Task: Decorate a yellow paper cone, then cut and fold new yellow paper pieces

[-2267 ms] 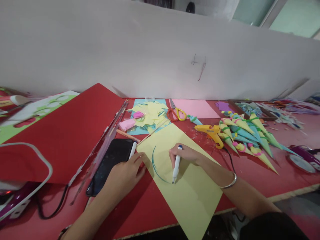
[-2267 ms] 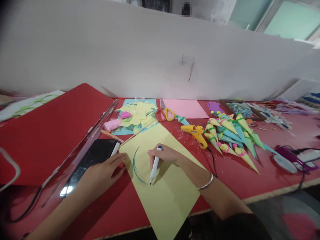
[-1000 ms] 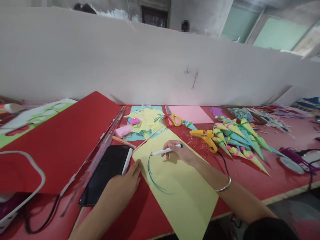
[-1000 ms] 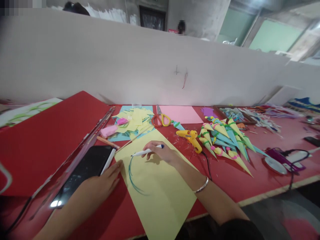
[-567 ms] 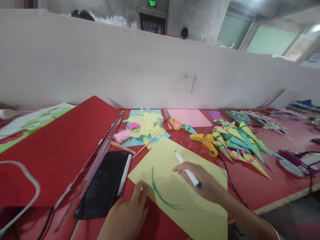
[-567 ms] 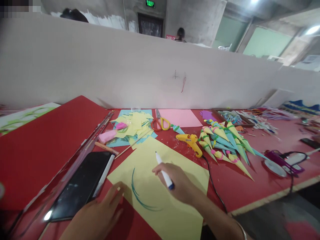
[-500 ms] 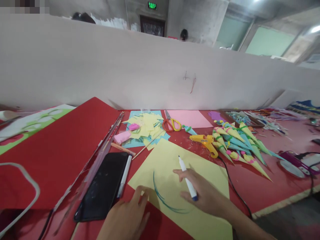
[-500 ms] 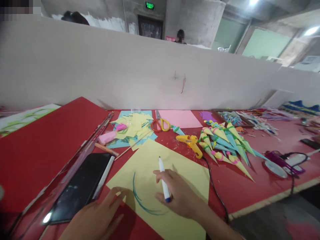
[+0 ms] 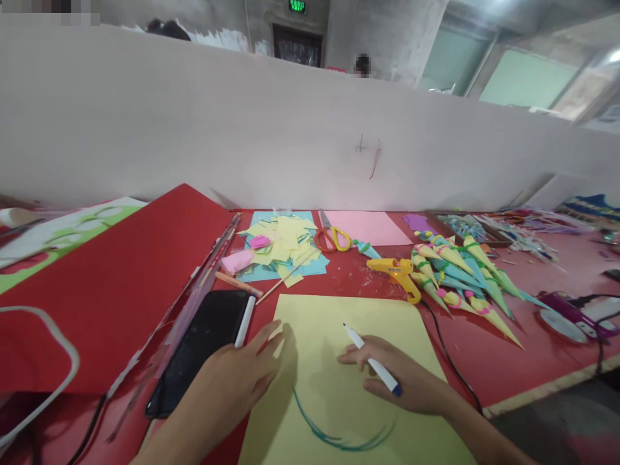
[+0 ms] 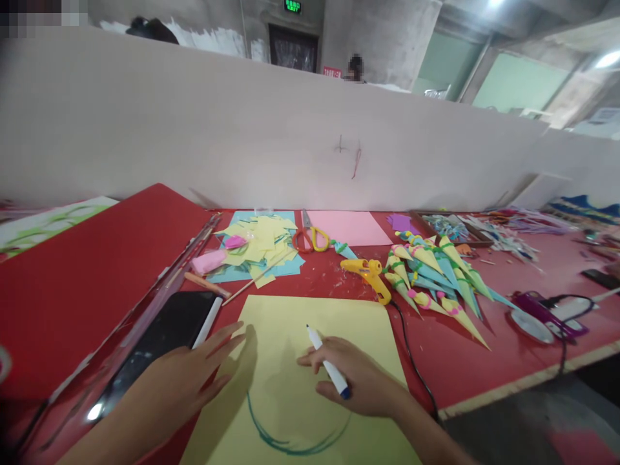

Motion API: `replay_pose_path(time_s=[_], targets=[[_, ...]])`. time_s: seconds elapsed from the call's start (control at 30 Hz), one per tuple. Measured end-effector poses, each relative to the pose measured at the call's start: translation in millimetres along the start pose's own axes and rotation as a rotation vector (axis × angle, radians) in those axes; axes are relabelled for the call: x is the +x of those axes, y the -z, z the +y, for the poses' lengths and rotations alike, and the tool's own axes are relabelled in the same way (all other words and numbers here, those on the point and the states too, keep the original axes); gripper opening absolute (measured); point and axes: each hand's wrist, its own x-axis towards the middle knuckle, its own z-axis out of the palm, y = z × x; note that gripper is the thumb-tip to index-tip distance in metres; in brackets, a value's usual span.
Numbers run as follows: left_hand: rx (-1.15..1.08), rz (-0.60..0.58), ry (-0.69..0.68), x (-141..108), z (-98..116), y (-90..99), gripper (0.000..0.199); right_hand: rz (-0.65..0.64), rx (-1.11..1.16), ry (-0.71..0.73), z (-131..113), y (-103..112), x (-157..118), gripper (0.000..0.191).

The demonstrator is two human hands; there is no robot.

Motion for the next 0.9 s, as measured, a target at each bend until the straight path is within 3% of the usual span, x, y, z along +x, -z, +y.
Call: replay_pose_path(time_s=[0.17,0.23,0.37,0.5,0.73,0.87,0.9], targets=[[0.021,0.022,0.023,-4,-7,5.5,0.042,-0.086,0.168,-0.059,-4,8,10,0.014],[-0.006,0.010,-0.011,-3,-9,6.5,0.047,-0.099,0.217,-0.074,-5,12,15,0.014],[-0.039,0.006,-0.085,1,-14,2.5,0.061,0.058,0.304,-0.023,-5,17,30,0.029],[-0.045,0.029,-0.095,1,-20,0.1,0.058,0.179,0.391,0.010,-9,13,46,0.035],[-0.020,0.045,-0.100,3,-27,9.7,0.061,-0.169,0.567,-0.098,-12,-3,75,0.023],[-0.053,0.030,-0.147,5,-25,8.4,0.064,-0.170,0.571,-0.193,-6,-10,82,0.005],[-0.067,0.035,-0.156,5,-25,6.9,0.066,-0.165,0.561,-0.189,-5,-11,83,0.008]])
